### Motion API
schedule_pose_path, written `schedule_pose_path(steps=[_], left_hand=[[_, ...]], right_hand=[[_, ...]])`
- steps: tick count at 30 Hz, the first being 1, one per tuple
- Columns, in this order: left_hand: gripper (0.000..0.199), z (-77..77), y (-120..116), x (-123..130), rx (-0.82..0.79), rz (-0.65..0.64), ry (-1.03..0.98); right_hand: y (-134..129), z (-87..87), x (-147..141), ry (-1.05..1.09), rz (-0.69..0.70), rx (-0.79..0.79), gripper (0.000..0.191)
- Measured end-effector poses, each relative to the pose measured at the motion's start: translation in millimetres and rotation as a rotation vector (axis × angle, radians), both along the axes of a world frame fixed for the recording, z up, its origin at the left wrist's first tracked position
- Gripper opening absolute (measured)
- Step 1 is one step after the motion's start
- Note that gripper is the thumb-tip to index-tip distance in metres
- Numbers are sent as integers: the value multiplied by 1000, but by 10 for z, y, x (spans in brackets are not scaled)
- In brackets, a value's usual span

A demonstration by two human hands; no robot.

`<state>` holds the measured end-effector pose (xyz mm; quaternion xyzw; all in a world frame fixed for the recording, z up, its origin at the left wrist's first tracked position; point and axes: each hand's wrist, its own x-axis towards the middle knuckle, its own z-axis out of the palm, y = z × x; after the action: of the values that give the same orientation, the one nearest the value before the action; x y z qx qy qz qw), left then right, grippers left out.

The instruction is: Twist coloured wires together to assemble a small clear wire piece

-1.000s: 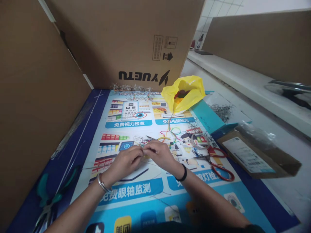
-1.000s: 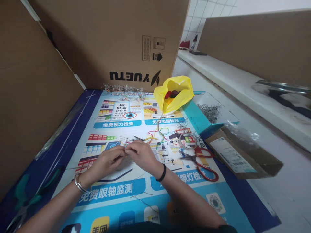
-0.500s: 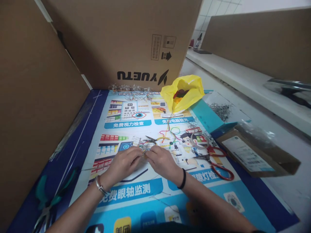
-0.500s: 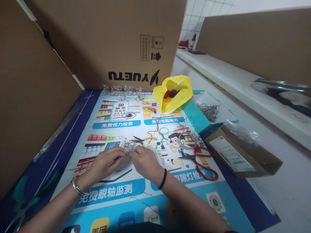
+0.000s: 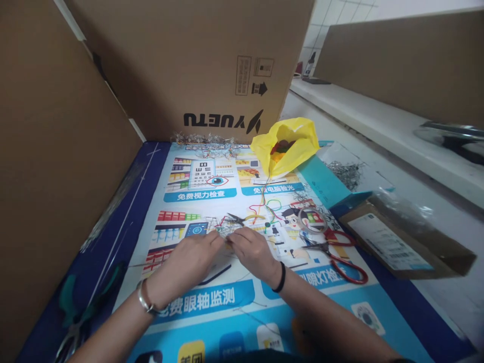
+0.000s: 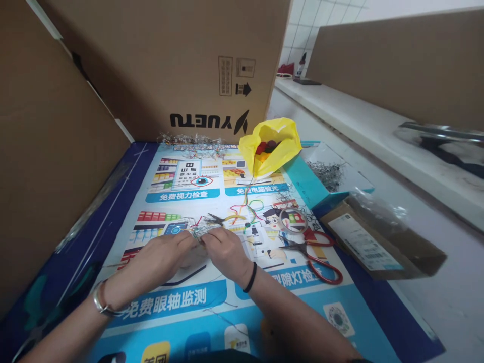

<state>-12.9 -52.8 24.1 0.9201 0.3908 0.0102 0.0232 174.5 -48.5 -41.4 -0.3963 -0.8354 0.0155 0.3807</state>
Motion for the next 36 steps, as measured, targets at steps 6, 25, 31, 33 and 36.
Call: schedule_pose_path(steps=[6, 25, 31, 33, 36], left_hand=[[15, 141, 183, 0, -192, -30, 9], [19, 393, 367, 108, -362, -148, 111], [19, 391, 397, 148, -337, -201, 109], [19, 384, 401, 150, -335, -200, 111], [18, 365, 409, 138, -332, -197, 100]], right_hand=[[19, 6, 6, 36, 23, 12, 13], [47, 39, 17, -22, 36, -65, 24], [76, 16, 4, -12, 25, -172, 22], [88, 38, -1, -6, 17, -200, 23], [108, 88, -1, 17, 26, -215, 20]])
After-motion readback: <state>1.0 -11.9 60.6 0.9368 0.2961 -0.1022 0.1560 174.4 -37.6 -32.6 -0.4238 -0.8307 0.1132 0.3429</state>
